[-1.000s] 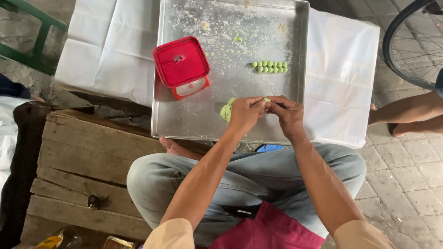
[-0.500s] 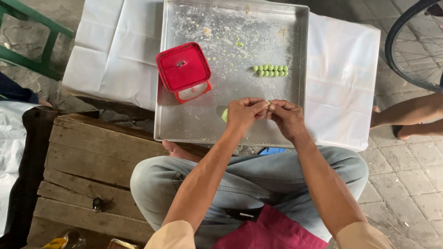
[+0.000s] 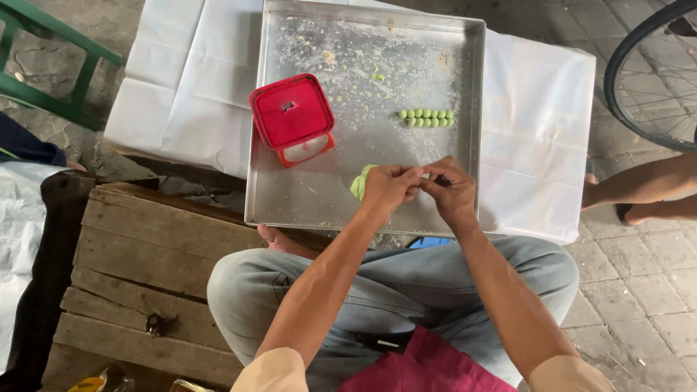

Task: Shaping small balls of green dough by hand and arranging them on a metal tray.

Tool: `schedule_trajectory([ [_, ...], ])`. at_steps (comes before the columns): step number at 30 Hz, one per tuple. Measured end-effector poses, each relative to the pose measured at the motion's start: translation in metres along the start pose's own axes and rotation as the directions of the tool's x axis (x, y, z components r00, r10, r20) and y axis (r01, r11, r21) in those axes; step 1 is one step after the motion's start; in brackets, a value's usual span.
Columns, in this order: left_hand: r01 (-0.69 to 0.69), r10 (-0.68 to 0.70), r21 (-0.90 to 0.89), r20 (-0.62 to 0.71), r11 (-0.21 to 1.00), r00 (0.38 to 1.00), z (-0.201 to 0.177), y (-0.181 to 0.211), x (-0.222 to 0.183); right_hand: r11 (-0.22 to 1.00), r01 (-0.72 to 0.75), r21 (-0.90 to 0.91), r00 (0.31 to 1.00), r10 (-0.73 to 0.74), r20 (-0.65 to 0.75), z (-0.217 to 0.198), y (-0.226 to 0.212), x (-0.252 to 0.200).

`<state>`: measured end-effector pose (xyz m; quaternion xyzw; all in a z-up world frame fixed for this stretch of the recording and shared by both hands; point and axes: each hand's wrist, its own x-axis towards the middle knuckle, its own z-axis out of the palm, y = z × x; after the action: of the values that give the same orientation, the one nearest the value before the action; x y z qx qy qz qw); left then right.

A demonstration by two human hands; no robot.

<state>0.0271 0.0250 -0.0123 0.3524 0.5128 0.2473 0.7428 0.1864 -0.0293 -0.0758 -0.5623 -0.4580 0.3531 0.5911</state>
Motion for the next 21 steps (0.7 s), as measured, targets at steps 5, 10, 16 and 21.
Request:
schedule_trajectory([
  [5,-0.080,0.081,0.024,-0.027,0.996,0.996,0.002,0.006,-0.001,0.983,0.077,-0.166,0.997,-0.072,0.037,0.010,-0.004,0.001],
  [10,-0.042,0.042,-0.002,0.081,0.999,0.996,-0.001,0.010,-0.006,0.996,0.087,-0.002,0.989,-0.086,0.123,0.013,-0.023,-0.002],
  [16,0.013,0.007,-0.162,0.126,0.987,0.992,-0.001,-0.003,0.001,0.992,0.123,-0.038,0.984,-0.117,0.132,0.005,-0.015,-0.001],
  [21,0.032,-0.009,-0.271,0.086,0.962,0.996,0.009,0.002,-0.011,0.985,0.157,-0.070,0.980,-0.147,0.136,0.019,-0.069,-0.005],
])
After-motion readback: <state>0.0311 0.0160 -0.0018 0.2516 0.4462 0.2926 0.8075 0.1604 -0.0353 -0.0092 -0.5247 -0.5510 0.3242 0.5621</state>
